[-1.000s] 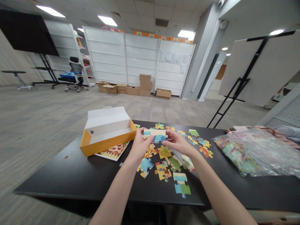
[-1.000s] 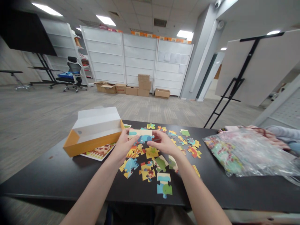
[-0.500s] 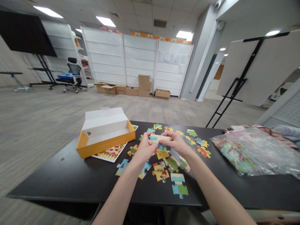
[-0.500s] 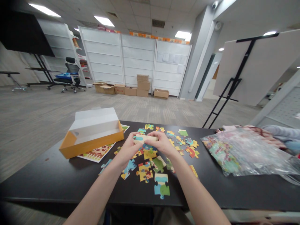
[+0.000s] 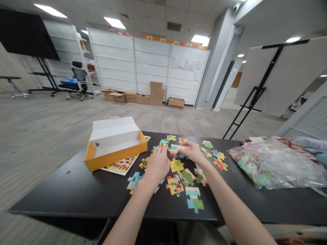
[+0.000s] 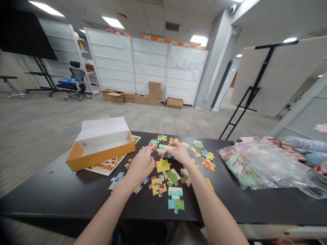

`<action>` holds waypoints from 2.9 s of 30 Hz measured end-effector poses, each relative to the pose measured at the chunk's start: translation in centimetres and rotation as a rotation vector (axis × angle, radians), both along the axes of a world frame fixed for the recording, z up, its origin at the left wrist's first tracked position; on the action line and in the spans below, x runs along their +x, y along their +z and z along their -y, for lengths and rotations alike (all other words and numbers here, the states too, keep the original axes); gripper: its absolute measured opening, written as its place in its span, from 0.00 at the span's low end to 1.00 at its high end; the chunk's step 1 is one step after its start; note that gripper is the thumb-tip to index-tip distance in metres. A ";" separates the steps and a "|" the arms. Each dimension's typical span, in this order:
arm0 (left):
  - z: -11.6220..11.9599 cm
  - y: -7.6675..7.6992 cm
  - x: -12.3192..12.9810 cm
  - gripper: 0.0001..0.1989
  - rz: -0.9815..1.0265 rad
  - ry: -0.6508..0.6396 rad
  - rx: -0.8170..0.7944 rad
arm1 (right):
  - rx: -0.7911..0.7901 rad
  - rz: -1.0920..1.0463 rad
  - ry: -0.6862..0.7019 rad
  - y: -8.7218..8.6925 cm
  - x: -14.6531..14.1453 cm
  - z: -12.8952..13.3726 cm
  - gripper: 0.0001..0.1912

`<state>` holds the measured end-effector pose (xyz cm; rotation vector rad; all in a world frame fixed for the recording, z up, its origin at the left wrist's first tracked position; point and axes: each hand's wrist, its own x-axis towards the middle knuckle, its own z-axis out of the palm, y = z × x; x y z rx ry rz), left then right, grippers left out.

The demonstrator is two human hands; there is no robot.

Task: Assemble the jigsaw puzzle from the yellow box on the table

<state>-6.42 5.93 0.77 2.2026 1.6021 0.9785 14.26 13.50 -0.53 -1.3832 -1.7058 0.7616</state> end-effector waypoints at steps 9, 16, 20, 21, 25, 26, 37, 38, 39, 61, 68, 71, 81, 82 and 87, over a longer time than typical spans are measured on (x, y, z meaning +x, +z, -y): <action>0.9 -0.3 0.5 0.15 -0.466 -0.138 -0.014 | 0.251 0.412 0.046 -1.6 0.1 -0.6 0.09; 0.8 -0.4 0.4 0.16 -0.490 -0.153 -0.026 | 0.309 0.558 0.049 -1.6 1.1 -0.8 0.08; 1.0 -0.5 0.4 0.17 -0.472 -0.167 -0.017 | 0.301 0.576 0.116 -0.5 1.4 0.1 0.07; 1.0 -0.5 0.4 0.17 -0.465 -0.168 -0.013 | 0.308 0.582 0.149 -0.4 1.3 0.4 0.07; 1.2 -0.7 0.6 0.19 -0.443 -0.173 0.008 | 0.334 0.606 0.261 -0.2 1.0 1.0 0.08; 1.2 -0.7 0.7 0.19 -0.440 -0.173 0.012 | 0.333 0.610 0.276 -0.3 0.9 1.1 0.09; 1.1 -0.7 1.1 0.16 -0.430 -0.192 0.005 | 0.350 0.616 0.262 -0.6 0.6 1.3 0.12; 1.1 -0.7 1.1 0.16 -0.433 -0.195 0.002 | 0.348 0.614 0.259 -0.6 0.6 1.2 0.13; 1.2 -0.7 1.2 0.16 -0.435 -0.198 -0.001 | 0.343 0.611 0.259 -0.7 0.6 1.2 0.14; 1.6 -0.3 1.9 0.15 -0.443 -0.186 -0.002 | 0.366 0.609 0.287 -1.7 0.6 0.8 0.13; 1.7 -0.8 1.8 0.19 -0.434 -0.187 0.000 | 0.365 0.588 0.270 -1.8 0.7 0.6 0.11; 1.8 -1.0 1.8 0.19 -0.423 -0.189 -0.002 | 0.349 0.561 0.250 -1.5 0.5 0.7 0.08; 1.9 -1.4 2.1 0.19 -0.422 -0.162 0.009 | 0.335 0.562 0.110 -1.6 -0.7 0.8 0.05; 1.9 -1.4 2.2 0.19 -0.418 -0.158 0.011 | 0.335 0.560 0.108 -1.7 -0.7 0.7 0.05; 1.8 -1.5 2.5 0.19 -0.417 -0.130 0.021 | 0.354 0.521 0.147 -2.0 -0.4 0.2 0.06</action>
